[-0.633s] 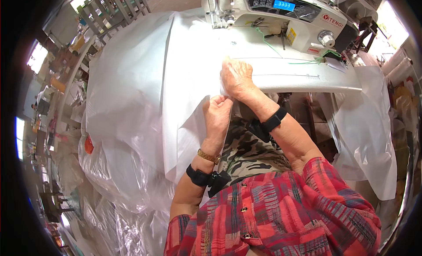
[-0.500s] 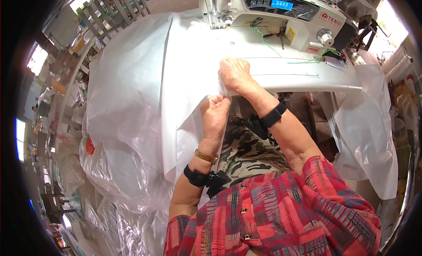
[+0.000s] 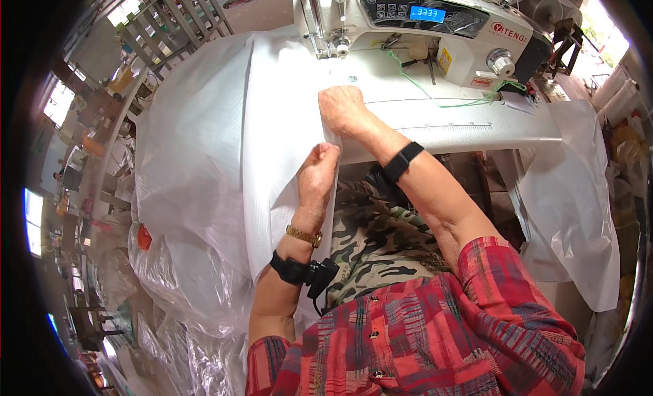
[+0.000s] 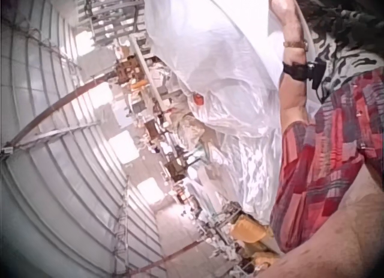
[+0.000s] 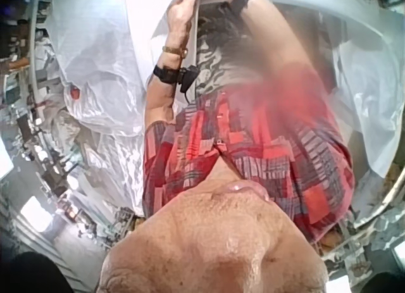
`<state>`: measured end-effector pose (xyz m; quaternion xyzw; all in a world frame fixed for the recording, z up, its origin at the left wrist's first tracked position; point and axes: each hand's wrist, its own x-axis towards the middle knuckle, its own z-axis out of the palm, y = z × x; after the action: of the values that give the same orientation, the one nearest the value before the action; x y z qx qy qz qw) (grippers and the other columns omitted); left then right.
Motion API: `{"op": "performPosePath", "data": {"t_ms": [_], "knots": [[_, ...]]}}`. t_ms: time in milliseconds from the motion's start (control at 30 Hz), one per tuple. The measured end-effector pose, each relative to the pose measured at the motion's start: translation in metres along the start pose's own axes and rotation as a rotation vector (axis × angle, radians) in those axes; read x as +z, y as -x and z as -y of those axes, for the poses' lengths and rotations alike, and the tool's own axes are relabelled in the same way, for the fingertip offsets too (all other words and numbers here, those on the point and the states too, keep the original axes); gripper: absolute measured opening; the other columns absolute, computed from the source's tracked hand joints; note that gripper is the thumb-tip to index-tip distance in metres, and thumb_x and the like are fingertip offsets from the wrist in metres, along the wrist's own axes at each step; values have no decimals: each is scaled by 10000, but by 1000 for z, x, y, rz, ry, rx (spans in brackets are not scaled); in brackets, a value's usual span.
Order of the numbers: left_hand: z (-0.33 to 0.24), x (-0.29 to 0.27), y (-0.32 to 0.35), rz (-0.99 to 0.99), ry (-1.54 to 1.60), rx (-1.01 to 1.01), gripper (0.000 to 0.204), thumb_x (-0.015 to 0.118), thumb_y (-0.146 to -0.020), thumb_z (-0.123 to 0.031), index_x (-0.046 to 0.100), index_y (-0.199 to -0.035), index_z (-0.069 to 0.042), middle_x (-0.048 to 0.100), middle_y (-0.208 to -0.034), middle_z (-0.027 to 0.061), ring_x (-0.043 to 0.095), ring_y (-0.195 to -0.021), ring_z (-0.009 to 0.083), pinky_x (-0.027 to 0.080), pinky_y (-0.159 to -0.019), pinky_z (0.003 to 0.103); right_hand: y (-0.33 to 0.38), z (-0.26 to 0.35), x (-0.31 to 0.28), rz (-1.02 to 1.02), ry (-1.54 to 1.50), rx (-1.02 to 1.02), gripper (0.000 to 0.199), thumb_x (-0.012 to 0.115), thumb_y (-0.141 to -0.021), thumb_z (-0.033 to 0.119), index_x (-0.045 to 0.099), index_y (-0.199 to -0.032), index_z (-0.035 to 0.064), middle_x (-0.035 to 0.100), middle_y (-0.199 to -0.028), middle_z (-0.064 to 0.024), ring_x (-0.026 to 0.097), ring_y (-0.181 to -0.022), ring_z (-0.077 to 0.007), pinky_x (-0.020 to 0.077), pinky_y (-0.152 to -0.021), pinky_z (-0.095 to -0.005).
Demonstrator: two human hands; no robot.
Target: Sewing and aligning large white plastic or fabric sheets using an industrial sewing machine.
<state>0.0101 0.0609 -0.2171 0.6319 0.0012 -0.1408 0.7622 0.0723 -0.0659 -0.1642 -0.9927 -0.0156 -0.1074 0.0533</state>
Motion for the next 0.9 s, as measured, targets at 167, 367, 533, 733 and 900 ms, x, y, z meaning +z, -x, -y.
{"op": "performPosePath", "data": {"t_ms": [167,367,533,733,900], "knots": [[-8,11,-16,10,-115,60,138,653,-882,-170,568,-935,-74,553,-721,-57,457,-558,9,317,-467,154,-19,-13,14,-93,-29,-31,141,674,-701,104,736,-824,71,715,-804,-143,713,-784,-271,562,-652,-389],[-3,10,-17,114,45,-58,143,633,-909,-223,536,-921,-120,512,-668,-63,398,-493,24,296,-437,163,3,-9,7,-202,-108,226,147,660,-715,49,694,-849,-2,703,-822,-191,703,-825,-332,558,-692,-414],[-16,5,-11,96,162,-161,124,614,-945,-194,541,-904,-102,489,-589,-61,373,-449,14,267,-389,154,24,5,-15,-3,-193,292,151,665,-706,37,702,-846,-4,697,-847,-213,697,-866,-343,558,-738,-410],[-9,-2,-13,159,141,-103,128,586,-949,-151,599,-870,-51,530,-573,-31,448,-468,29,318,-405,170,40,8,1,-188,-165,232,152,696,-679,78,715,-811,5,701,-833,-201,703,-832,-341,561,-724,-409],[-50,-1,39,153,-877,629,131,581,-887,-69,671,-901,24,581,-538,67,557,-476,142,430,-496,314,40,6,4,-210,-209,270,129,670,-705,104,711,-791,18,702,-820,-192,702,-818,-341,558,-704,-423]]}}
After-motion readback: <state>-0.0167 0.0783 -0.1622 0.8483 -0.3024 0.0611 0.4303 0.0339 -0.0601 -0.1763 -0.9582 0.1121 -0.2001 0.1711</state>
